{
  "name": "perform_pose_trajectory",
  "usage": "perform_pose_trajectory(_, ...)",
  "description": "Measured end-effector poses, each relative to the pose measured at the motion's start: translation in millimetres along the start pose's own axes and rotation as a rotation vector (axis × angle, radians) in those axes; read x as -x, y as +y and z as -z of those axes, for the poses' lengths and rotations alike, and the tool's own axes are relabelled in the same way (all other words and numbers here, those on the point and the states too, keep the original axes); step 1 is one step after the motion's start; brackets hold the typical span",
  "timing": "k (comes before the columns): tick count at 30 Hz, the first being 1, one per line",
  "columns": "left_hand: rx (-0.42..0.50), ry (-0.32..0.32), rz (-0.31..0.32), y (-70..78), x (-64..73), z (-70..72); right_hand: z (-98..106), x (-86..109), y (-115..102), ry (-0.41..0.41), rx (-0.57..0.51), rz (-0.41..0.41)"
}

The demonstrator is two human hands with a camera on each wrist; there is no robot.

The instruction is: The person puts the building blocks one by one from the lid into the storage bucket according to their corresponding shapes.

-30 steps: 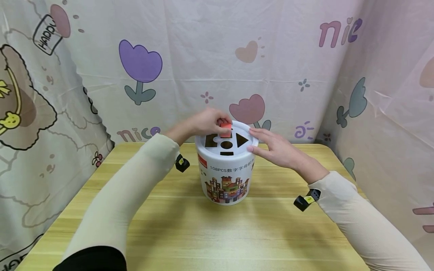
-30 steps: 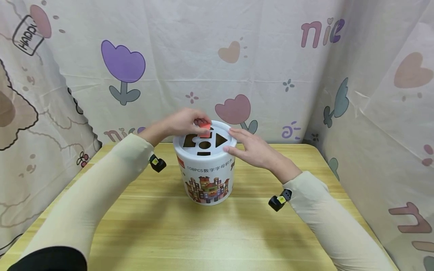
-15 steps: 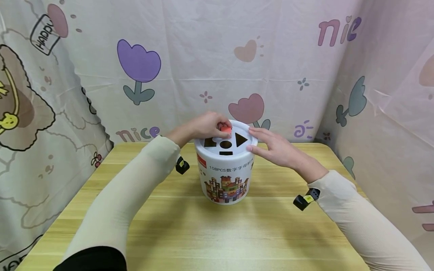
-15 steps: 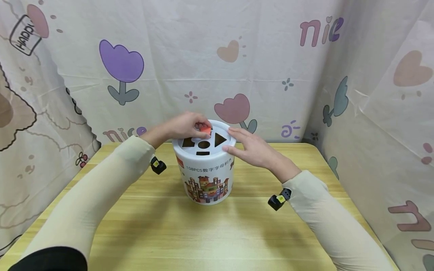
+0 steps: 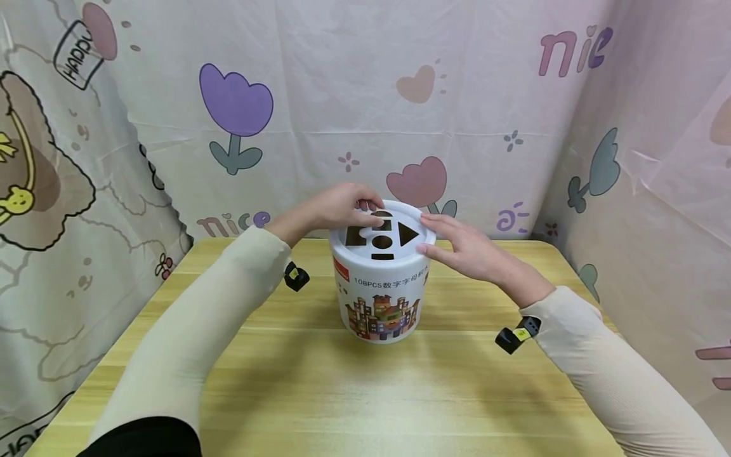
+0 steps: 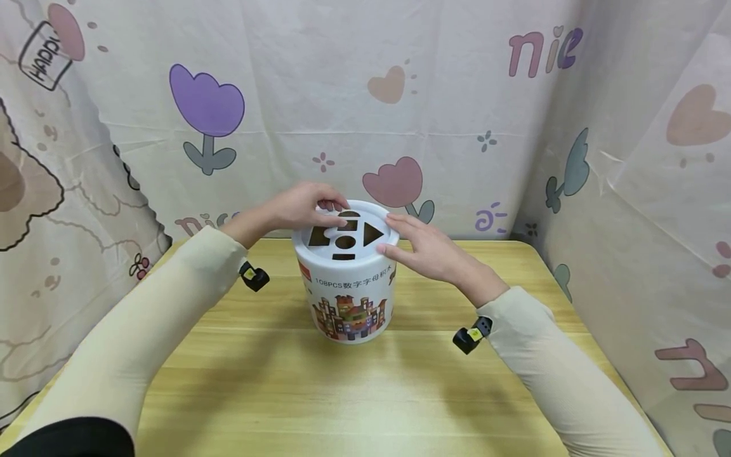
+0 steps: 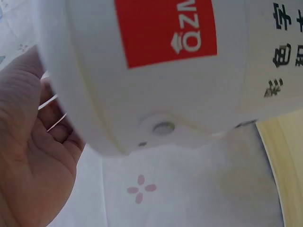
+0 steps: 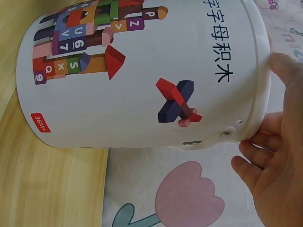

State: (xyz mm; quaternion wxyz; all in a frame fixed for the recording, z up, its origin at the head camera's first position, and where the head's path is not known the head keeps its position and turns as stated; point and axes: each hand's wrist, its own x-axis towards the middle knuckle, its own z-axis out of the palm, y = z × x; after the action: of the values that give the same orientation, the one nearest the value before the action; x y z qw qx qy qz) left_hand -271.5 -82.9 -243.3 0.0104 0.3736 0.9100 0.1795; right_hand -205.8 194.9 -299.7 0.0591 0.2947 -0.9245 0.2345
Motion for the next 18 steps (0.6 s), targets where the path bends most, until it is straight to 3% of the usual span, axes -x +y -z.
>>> perform_pose_trajectory(7,0.037,0.067,-0.059,-6.4,21.3,6.8,1,0.8,0,0.005,0.01,-0.001)
perform_pose_trajectory(18,0.069,0.141,-0.046,-22.8,68.5,10.3,1,0.0,-1,-0.009,0.032,0.012)
